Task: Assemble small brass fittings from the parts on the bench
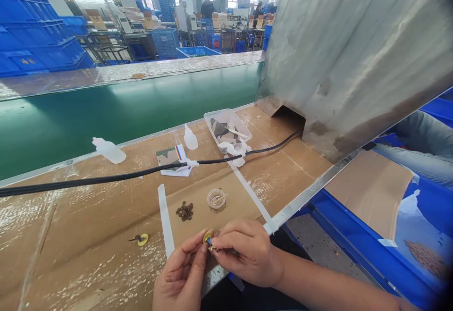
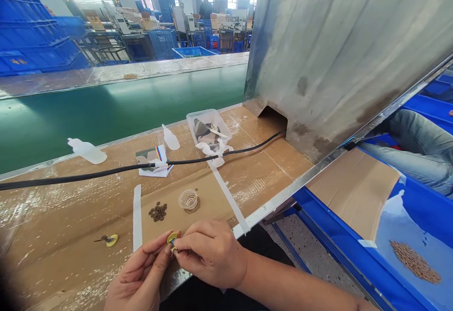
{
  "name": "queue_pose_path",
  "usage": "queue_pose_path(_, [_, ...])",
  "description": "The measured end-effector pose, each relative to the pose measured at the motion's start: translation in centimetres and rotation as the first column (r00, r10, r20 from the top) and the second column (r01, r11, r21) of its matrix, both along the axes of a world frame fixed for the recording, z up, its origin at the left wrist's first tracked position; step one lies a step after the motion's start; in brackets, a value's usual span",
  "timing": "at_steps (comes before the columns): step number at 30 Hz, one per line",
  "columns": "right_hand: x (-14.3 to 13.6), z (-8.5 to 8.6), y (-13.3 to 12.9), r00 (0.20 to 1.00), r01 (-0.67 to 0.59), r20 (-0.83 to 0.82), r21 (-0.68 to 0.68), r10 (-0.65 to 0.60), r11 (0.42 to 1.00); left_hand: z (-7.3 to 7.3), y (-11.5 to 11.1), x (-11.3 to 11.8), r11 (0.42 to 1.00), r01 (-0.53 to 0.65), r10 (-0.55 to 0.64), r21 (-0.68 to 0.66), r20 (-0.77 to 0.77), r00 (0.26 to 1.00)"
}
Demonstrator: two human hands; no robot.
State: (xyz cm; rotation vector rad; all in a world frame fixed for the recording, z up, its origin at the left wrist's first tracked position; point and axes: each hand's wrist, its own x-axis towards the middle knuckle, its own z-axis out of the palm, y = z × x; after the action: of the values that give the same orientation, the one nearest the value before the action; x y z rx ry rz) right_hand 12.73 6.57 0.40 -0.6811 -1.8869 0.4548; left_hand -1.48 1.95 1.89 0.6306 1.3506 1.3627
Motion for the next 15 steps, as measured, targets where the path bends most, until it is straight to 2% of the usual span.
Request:
queue_pose_path(9, [-0.08,0.29,0.1,1.0,0.004,-0.017,0.027,-0.003,1.0,-0.3,-0.08,-0.16,0.999,0.017,-0.016,0.044,-0.026,1.0])
queue_pose_path(15, [-0.07,0.11,0.0,0.999,0.031,-0.013,0.017,-0.031,0.999,-0.11,-0.12,-0.24,0.999,0.027,-0.026,0.019,-0.037,0.999])
